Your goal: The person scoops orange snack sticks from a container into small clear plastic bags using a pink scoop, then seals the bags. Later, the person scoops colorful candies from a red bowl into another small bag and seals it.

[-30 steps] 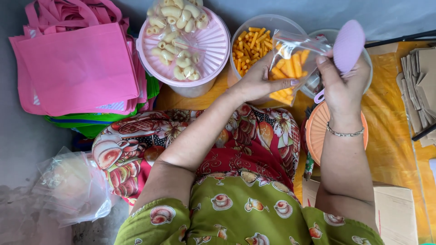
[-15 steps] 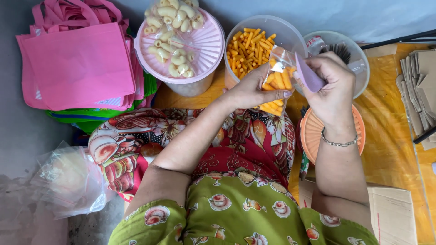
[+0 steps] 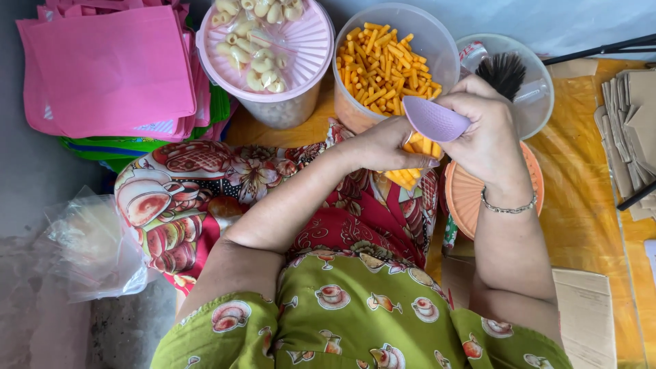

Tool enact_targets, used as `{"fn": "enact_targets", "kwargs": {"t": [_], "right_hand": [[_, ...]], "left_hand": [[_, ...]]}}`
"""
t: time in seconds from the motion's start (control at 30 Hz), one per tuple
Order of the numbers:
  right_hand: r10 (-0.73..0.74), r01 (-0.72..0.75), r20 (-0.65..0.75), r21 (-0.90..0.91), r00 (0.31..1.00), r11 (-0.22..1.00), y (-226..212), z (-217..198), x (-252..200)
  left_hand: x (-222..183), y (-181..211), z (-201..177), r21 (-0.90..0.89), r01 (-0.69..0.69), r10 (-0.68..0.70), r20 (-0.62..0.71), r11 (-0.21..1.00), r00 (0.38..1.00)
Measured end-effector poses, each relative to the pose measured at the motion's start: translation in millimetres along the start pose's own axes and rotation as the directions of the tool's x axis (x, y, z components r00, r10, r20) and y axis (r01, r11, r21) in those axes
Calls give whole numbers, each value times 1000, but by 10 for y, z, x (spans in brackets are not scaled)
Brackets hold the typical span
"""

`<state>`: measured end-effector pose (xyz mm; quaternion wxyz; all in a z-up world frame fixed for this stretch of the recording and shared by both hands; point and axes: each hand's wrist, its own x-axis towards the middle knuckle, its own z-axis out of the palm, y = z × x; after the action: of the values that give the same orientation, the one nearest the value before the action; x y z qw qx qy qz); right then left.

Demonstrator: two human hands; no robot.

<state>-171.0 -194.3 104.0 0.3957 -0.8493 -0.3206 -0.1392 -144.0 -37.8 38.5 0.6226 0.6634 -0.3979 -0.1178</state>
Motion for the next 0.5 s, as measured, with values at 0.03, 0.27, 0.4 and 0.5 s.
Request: {"fn": "enact_targets", "kwargs": {"t": [0.03,0.27,0.4,0.5], "right_hand": [[9,-9,25,-16,1000,1000,-2,6,-21],[19,1,210,-94,977,996,-180,-95,-82],[60,-21,253,-158,966,987,-150,-150,-184],[111,-76,332,-118,937,990,-247,-176,-233]], "left_hand": [[-16,22,-4,19,9,-9,18,1000,1000],[-123,23,107,72,42,-45,43,997,998],[-159,90,153,-140,-45,60,105,989,993],[-197,88,199,-98,-68,76,79,993,994]]}}
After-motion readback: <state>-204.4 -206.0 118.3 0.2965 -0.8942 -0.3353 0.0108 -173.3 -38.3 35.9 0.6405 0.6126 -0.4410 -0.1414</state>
